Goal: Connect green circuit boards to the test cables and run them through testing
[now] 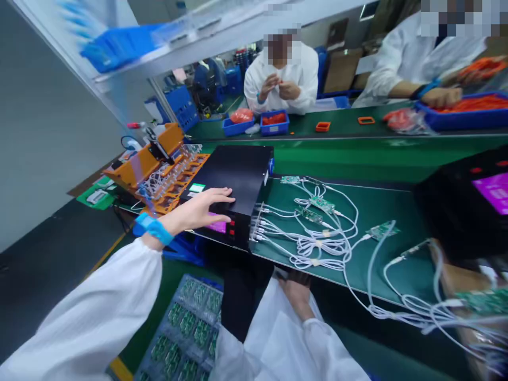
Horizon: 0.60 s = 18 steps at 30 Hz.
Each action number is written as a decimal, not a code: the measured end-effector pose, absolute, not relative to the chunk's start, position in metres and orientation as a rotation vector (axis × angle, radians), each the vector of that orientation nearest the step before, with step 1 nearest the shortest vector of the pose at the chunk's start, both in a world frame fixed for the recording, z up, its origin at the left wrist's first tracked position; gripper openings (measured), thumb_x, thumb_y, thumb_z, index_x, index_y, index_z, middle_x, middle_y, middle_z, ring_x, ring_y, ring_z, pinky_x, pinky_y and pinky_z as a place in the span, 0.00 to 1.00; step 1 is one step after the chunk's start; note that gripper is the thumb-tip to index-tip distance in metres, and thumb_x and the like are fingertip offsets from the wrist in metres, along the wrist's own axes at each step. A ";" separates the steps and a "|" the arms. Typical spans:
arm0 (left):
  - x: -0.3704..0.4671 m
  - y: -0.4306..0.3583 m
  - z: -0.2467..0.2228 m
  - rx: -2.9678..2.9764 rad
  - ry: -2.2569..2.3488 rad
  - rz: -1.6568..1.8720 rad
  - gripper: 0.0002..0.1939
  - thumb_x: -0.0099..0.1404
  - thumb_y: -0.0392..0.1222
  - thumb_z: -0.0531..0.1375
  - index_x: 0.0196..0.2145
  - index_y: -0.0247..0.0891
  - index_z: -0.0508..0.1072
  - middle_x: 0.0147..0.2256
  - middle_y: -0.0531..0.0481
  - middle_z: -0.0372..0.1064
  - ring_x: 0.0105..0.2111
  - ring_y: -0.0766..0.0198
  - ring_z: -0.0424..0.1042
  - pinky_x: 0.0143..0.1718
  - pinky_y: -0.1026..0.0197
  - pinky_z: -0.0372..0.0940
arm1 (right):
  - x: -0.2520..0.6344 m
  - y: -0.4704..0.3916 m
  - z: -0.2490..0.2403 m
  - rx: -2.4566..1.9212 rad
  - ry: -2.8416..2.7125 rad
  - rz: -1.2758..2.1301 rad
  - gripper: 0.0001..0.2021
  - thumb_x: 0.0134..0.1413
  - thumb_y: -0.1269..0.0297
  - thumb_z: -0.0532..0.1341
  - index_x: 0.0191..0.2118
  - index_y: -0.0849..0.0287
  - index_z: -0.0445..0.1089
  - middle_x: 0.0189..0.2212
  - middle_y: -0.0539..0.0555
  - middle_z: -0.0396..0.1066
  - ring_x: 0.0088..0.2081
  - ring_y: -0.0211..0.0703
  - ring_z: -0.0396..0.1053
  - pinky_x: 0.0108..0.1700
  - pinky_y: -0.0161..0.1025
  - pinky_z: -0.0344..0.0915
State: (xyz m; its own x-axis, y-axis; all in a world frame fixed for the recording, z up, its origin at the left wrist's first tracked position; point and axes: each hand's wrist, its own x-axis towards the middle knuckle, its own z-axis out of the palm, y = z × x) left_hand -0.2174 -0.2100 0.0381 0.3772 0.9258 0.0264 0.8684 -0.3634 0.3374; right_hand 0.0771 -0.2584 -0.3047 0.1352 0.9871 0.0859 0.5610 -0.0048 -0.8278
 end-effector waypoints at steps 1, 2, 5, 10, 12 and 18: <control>-0.217 -0.207 0.037 2.398 1.577 0.323 0.30 0.67 0.58 0.67 0.60 0.39 0.75 0.67 0.38 0.64 0.69 0.52 0.62 0.71 0.49 0.56 | 0.073 -0.259 -0.315 -1.706 -1.580 0.684 0.15 0.58 0.56 0.71 0.44 0.63 0.78 0.46 0.72 0.75 0.51 0.68 0.74 0.50 0.59 0.68; -0.216 -0.204 0.037 2.420 1.568 0.328 0.28 0.66 0.56 0.68 0.59 0.38 0.76 0.65 0.38 0.66 0.67 0.53 0.63 0.70 0.50 0.58 | 0.070 -0.261 -0.324 -1.762 -1.657 0.641 0.17 0.56 0.58 0.71 0.44 0.67 0.78 0.45 0.79 0.74 0.50 0.75 0.73 0.49 0.62 0.66; -0.215 -0.194 0.036 2.480 1.541 0.340 0.27 0.62 0.52 0.72 0.55 0.37 0.78 0.60 0.37 0.71 0.62 0.52 0.68 0.66 0.50 0.62 | 0.061 -0.264 -0.346 -1.973 -2.037 0.418 0.27 0.58 0.57 0.68 0.55 0.77 0.74 0.51 0.86 0.71 0.52 0.79 0.72 0.50 0.62 0.65; -0.222 -0.182 0.026 2.581 1.476 0.448 0.30 0.54 0.54 0.77 0.51 0.40 0.79 0.55 0.40 0.72 0.58 0.49 0.71 0.61 0.50 0.66 | 0.059 -0.267 -0.357 -2.202 -2.268 0.259 0.33 0.66 0.54 0.60 0.65 0.79 0.65 0.56 0.81 0.68 0.55 0.71 0.70 0.55 0.55 0.62; -0.224 -0.180 0.024 2.602 1.462 0.455 0.30 0.53 0.55 0.77 0.50 0.40 0.79 0.52 0.41 0.73 0.56 0.49 0.71 0.59 0.49 0.67 | 0.062 -0.268 -0.355 -2.239 -2.295 0.240 0.34 0.67 0.53 0.58 0.67 0.79 0.62 0.56 0.79 0.68 0.56 0.69 0.69 0.55 0.53 0.62; -0.218 -0.177 0.033 2.637 1.453 0.364 0.32 0.51 0.58 0.77 0.48 0.40 0.77 0.47 0.44 0.71 0.52 0.50 0.71 0.55 0.50 0.68 | 0.072 -0.276 -0.352 -2.282 -2.307 0.194 0.36 0.69 0.51 0.56 0.68 0.81 0.59 0.54 0.79 0.69 0.55 0.68 0.70 0.54 0.53 0.61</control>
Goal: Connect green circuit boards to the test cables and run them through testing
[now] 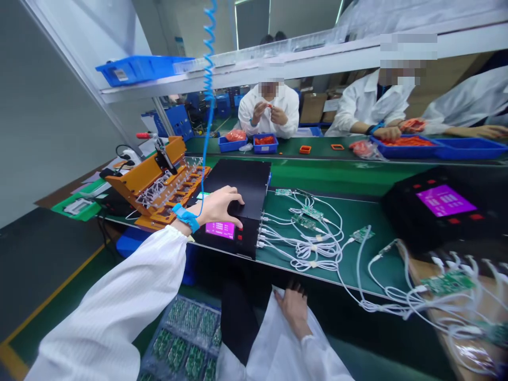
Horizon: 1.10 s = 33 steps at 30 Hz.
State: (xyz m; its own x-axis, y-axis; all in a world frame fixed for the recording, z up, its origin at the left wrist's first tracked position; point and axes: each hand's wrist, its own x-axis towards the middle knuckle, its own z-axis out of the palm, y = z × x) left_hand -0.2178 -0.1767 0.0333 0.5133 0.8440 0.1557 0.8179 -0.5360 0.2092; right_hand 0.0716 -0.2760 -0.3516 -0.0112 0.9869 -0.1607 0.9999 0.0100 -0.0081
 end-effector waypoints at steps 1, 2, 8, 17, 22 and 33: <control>-0.216 -0.176 0.036 2.646 1.467 0.332 0.32 0.51 0.59 0.77 0.48 0.39 0.77 0.47 0.43 0.70 0.52 0.50 0.71 0.55 0.50 0.68 | 0.073 -0.277 -0.352 2.130 2.144 -0.179 0.36 0.69 0.51 0.56 0.68 0.80 0.59 0.54 0.79 0.69 0.54 0.68 0.70 0.54 0.52 0.61; -0.213 -0.176 0.038 2.654 1.480 0.294 0.32 0.51 0.59 0.77 0.48 0.39 0.76 0.47 0.43 0.70 0.52 0.49 0.71 0.54 0.50 0.68 | 0.074 -0.278 -0.352 2.130 2.138 -0.176 0.35 0.69 0.51 0.56 0.68 0.79 0.60 0.55 0.79 0.69 0.54 0.68 0.70 0.54 0.52 0.61; -0.196 -0.182 0.054 2.681 1.580 -0.007 0.34 0.55 0.57 0.76 0.52 0.38 0.74 0.54 0.39 0.70 0.56 0.45 0.72 0.53 0.50 0.70 | 0.080 -0.283 -0.359 2.154 2.109 -0.176 0.35 0.70 0.51 0.55 0.69 0.79 0.60 0.59 0.80 0.67 0.56 0.68 0.70 0.55 0.52 0.62; -0.183 -0.183 0.062 2.709 1.713 -0.344 0.33 0.61 0.61 0.71 0.57 0.39 0.73 0.60 0.39 0.68 0.53 0.44 0.77 0.50 0.51 0.72 | 0.092 -0.273 -0.357 2.208 1.998 -0.353 0.38 0.68 0.50 0.57 0.69 0.81 0.58 0.60 0.81 0.66 0.58 0.70 0.68 0.57 0.53 0.61; -0.175 -0.184 0.066 2.663 1.785 -0.457 0.34 0.60 0.61 0.71 0.57 0.40 0.73 0.59 0.40 0.69 0.50 0.45 0.78 0.48 0.52 0.72 | 0.104 -0.268 -0.354 2.207 1.967 -0.440 0.39 0.69 0.49 0.57 0.71 0.78 0.55 0.62 0.80 0.64 0.61 0.69 0.65 0.60 0.52 0.60; -0.174 -0.187 0.066 2.644 1.806 -0.488 0.35 0.61 0.61 0.70 0.59 0.40 0.73 0.61 0.38 0.67 0.55 0.44 0.76 0.53 0.52 0.70 | 0.112 -0.267 -0.359 2.182 1.949 -0.574 0.40 0.69 0.46 0.54 0.72 0.77 0.52 0.61 0.78 0.64 0.61 0.69 0.65 0.61 0.54 0.58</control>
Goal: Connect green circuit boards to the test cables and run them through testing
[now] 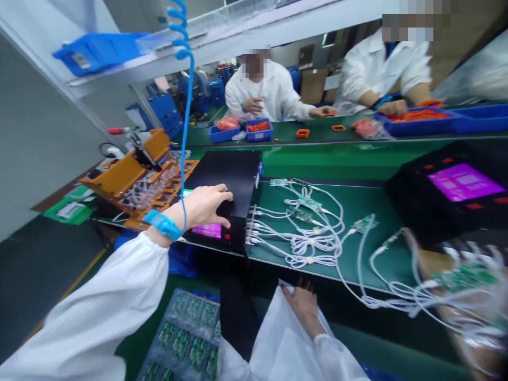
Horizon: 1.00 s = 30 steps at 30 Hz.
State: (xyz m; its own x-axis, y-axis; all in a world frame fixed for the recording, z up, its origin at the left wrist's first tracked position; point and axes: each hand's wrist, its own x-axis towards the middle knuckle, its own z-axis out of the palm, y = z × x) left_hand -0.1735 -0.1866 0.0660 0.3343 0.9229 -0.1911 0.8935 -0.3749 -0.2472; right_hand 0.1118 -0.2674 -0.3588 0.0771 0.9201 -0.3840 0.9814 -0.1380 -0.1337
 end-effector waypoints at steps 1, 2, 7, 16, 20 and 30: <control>-0.172 -0.187 0.067 -2.484 -1.702 0.465 0.35 0.61 0.61 0.71 0.59 0.41 0.72 0.61 0.39 0.67 0.55 0.44 0.76 0.53 0.52 0.70 | 0.111 -0.267 -0.361 2.173 1.962 -0.572 0.40 0.69 0.46 0.54 0.72 0.77 0.53 0.61 0.79 0.64 0.61 0.69 0.66 0.60 0.54 0.58; -0.170 -0.188 0.068 -2.482 -1.709 0.473 0.35 0.61 0.61 0.71 0.59 0.41 0.72 0.61 0.39 0.67 0.55 0.44 0.76 0.52 0.52 0.70 | 0.111 -0.267 -0.362 2.161 1.985 -0.570 0.40 0.69 0.46 0.54 0.71 0.77 0.53 0.60 0.79 0.65 0.61 0.70 0.66 0.60 0.54 0.58; -0.167 -0.191 0.071 -2.482 -1.754 0.470 0.34 0.61 0.60 0.71 0.58 0.40 0.73 0.59 0.38 0.68 0.53 0.43 0.76 0.50 0.52 0.70 | 0.106 -0.268 -0.366 2.142 2.067 -0.538 0.40 0.69 0.45 0.54 0.70 0.77 0.55 0.57 0.77 0.67 0.59 0.69 0.67 0.59 0.54 0.59; -0.173 -0.186 0.068 -2.557 -1.760 0.350 0.33 0.58 0.59 0.73 0.55 0.39 0.75 0.57 0.39 0.69 0.54 0.43 0.75 0.53 0.52 0.69 | 0.095 -0.270 -0.361 2.108 2.088 -0.533 0.40 0.70 0.46 0.54 0.71 0.78 0.55 0.59 0.79 0.66 0.59 0.70 0.67 0.59 0.55 0.59; -0.176 -0.185 0.068 -2.571 -1.753 0.314 0.33 0.57 0.59 0.74 0.54 0.40 0.76 0.57 0.40 0.70 0.54 0.44 0.76 0.53 0.53 0.69 | 0.096 -0.269 -0.359 2.104 2.076 -0.537 0.39 0.70 0.46 0.54 0.72 0.76 0.54 0.60 0.77 0.65 0.59 0.69 0.67 0.59 0.54 0.60; -0.182 -0.183 0.068 -2.660 -1.735 0.135 0.33 0.56 0.63 0.73 0.51 0.38 0.79 0.54 0.39 0.74 0.53 0.46 0.77 0.55 0.52 0.69 | 0.106 -0.267 -0.358 2.129 2.072 -0.554 0.38 0.70 0.45 0.53 0.71 0.75 0.55 0.60 0.77 0.66 0.60 0.69 0.67 0.59 0.54 0.61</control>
